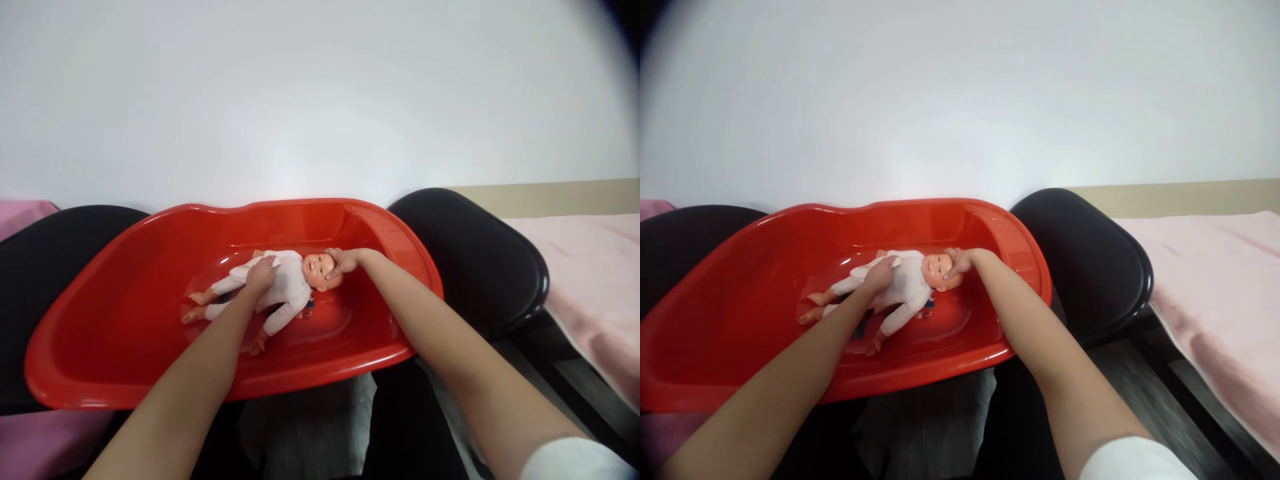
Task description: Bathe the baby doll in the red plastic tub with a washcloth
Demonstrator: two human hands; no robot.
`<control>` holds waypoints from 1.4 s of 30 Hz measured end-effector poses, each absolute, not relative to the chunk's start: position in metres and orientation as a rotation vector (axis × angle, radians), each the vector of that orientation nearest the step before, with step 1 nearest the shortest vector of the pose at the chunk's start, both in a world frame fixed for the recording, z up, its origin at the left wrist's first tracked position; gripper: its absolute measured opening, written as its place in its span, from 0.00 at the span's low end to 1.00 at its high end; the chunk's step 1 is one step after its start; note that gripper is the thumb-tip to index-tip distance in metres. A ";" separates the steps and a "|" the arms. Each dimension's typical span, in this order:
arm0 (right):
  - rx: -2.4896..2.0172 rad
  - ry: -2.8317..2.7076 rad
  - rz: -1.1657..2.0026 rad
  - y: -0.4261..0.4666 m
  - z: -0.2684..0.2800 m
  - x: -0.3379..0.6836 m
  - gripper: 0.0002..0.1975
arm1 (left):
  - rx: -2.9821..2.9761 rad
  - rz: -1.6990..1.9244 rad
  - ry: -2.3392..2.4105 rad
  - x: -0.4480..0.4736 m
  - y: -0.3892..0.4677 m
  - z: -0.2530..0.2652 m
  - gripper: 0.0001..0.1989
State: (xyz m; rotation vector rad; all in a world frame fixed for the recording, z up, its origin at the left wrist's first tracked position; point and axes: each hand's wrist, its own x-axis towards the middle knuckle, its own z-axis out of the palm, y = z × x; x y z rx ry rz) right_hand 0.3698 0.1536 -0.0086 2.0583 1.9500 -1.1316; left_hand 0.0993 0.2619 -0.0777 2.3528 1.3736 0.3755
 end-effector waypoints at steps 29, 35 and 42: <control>2.056 1.909 -1.093 0.149 0.003 0.360 0.56 | 2.417 0.204 1.492 0.097 0.259 -0.091 0.28; 2.058 1.939 -1.098 0.152 -0.002 0.364 0.58 | 2.239 0.270 1.841 0.078 0.255 -0.087 0.25; 2.059 1.935 -1.091 0.149 0.001 0.363 0.56 | 1.995 0.651 1.635 0.092 0.256 -0.060 0.20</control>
